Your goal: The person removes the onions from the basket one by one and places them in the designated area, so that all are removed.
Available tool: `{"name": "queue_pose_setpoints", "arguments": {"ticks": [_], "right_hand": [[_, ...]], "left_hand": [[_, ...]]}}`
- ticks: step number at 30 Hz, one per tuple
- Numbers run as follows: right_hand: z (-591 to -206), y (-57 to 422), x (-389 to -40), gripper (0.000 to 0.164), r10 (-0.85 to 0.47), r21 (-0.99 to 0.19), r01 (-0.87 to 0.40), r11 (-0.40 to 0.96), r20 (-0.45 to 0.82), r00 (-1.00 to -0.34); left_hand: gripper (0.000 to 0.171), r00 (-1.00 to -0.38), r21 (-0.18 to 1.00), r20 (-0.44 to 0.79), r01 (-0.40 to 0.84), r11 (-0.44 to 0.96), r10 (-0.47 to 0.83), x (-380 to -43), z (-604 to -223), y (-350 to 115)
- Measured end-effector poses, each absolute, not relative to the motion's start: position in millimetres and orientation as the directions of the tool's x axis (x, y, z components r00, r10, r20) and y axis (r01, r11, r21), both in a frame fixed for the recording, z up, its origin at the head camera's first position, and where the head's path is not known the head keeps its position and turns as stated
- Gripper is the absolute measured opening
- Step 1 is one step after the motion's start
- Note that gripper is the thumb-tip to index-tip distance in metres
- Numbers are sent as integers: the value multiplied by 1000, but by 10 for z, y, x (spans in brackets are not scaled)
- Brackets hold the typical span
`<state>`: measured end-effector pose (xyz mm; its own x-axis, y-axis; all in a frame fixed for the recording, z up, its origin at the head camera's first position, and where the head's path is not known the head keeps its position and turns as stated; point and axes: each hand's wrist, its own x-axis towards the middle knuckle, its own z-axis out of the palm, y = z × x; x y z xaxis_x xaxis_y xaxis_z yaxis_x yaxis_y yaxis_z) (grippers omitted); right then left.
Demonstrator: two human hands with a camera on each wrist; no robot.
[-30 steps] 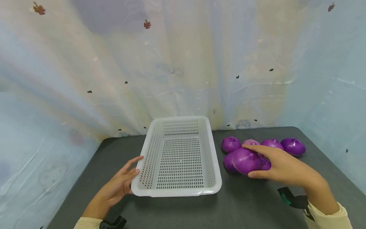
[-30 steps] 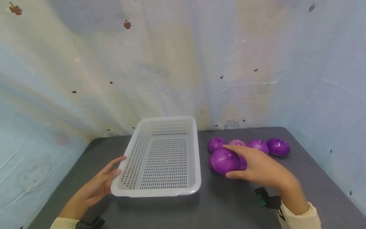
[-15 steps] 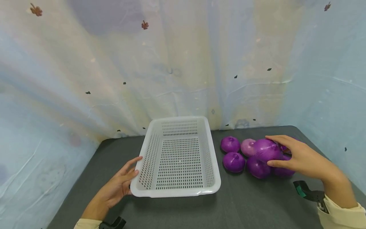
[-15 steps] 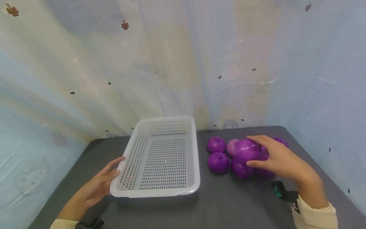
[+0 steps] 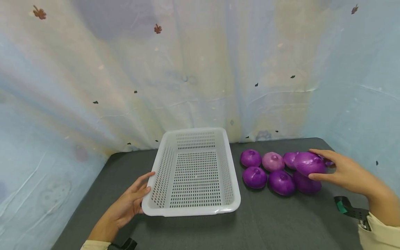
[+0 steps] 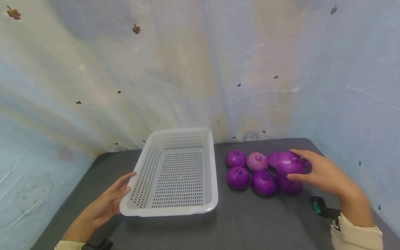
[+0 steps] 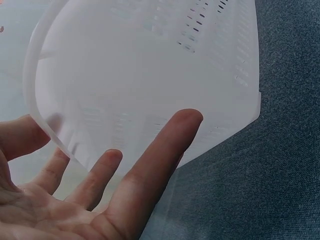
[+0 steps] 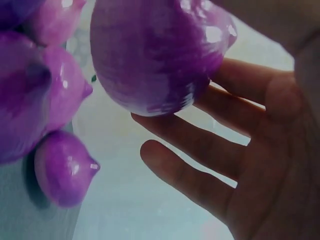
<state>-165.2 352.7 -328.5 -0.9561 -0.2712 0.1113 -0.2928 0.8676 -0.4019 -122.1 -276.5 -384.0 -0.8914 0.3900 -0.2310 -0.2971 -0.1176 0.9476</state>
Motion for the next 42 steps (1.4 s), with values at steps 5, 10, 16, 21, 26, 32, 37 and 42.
{"name": "queue_pose_setpoints", "arguments": {"ticks": [5,10,16,21,26,32,37,42], "right_hand": [[-3337,3639,-1663,92,-230,-381,-238,894,67,-971],[-3408,3773,-1683,95,-190,-357,-188,915,29,-981],[-3514,3958,-1699,96,-156,-355,-148,923,6,-988],[-3590,4094,-1704,97,-146,-345,-132,929,-14,-989],[-3659,4204,-1701,95,-133,-316,-117,941,-32,-991],[-3746,4328,-1702,94,-102,-268,-81,960,-63,-993],[-3838,4430,-1770,93,-107,-261,-83,962,-78,-991],[-3946,4499,-1813,89,-177,-265,-155,952,-59,-982]], "left_hand": [[56,-895,949,-239,-298,-107,377,-1226,-3827,-2752],[57,-897,952,-237,-292,-95,373,-1231,-3818,-2747],[57,-897,955,-223,-281,-101,381,-1237,-3821,-2755],[55,-895,953,-226,-286,-104,385,-1231,-3829,-2756],[54,-892,949,-229,-294,-115,391,-1217,-3847,-2754],[54,-899,954,-220,-279,-107,379,-1205,-3853,-2774],[54,-904,955,-227,-279,-98,361,-1210,-3848,-2768],[53,-904,953,-232,-285,-102,358,-1224,-3863,-2756]]}}
